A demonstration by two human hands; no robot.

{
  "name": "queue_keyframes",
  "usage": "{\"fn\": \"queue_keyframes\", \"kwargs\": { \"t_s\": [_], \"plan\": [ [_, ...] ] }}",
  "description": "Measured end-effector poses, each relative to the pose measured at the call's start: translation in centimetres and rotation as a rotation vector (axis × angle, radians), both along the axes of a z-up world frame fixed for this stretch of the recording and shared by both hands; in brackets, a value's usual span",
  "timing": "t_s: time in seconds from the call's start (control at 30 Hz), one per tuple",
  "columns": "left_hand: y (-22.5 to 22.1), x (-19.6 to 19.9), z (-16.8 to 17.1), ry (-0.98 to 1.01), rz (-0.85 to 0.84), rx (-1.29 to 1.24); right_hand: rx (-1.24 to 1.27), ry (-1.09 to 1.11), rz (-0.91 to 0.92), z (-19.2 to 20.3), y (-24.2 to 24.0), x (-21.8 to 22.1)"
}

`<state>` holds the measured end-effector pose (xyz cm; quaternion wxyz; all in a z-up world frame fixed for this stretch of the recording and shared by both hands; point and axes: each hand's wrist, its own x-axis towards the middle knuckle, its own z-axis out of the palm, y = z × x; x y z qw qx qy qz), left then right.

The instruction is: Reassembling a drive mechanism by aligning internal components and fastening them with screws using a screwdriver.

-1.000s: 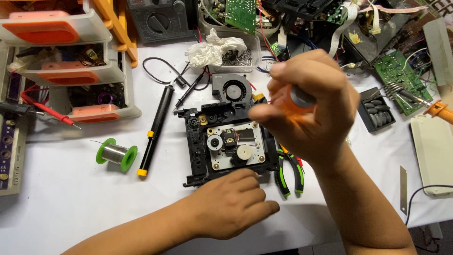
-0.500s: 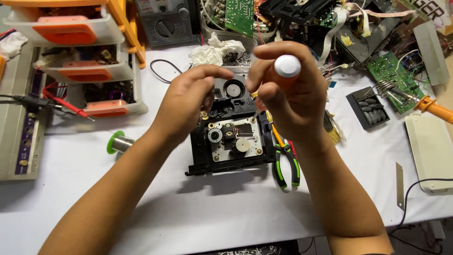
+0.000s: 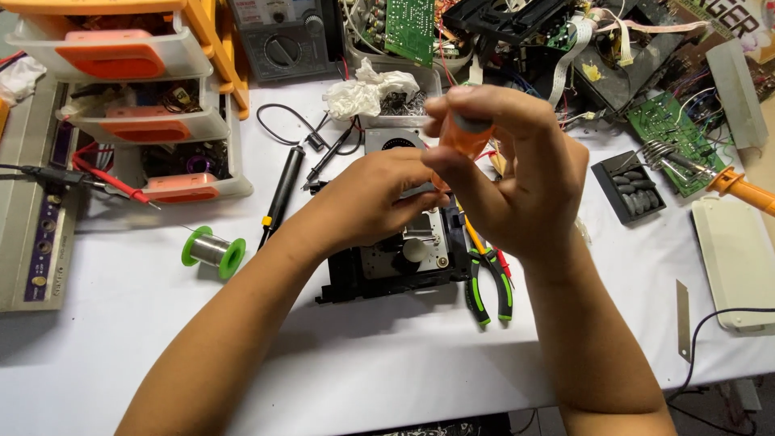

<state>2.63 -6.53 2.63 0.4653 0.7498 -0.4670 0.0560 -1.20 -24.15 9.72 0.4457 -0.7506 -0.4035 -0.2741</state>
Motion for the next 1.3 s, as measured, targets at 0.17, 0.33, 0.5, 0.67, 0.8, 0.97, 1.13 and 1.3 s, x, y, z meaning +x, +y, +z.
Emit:
{"fn": "queue_keyframes", "kwargs": {
  "t_s": [0.17,0.33,0.5,0.67,0.8,0.97,1.13,1.3],
  "plan": [
    [-0.7,0.0,-1.5,-0.136,0.108,0.009,-0.029,-0.068,-0.065,1.2,0.2,-0.6],
    [-1.2,-0.4,-1.9,-0.229,0.194,-0.016,-0.007,-0.306,-0.287,0.4,-0.2,-0.5],
    [-0.9,-0.5,-0.7,-0.144,0.128,-0.024,0.125,0.042,0.117,0.2,-0.2,0.1],
    [-0.4,-0.2,-0.9,-0.04,0.006,-0.06,0.029,-0.033,-0.015,1.2,0.4,-0.3],
    [-0.6,0.0,-1.8,-0.148,0.054,-0.045,-0.006,-0.289,-0.322,0.2,0.3,-0.5],
    [-1.2,-0.5,-1.5,-0.152,0.215,-0.107,0.03,0.027,-0.005,1.0,0.0,-0.5],
    [-1.3,0.0,-3.7,-0.163,0.294,-0.051,-0.096,-0.241,-0.232,0.9,0.5,-0.3],
    [-0.7,-0.9,-0.3,0.001,0.034,-0.139,-0.069,-0.094,-0.04,1.4,0.1,0.0]
  ]
}}
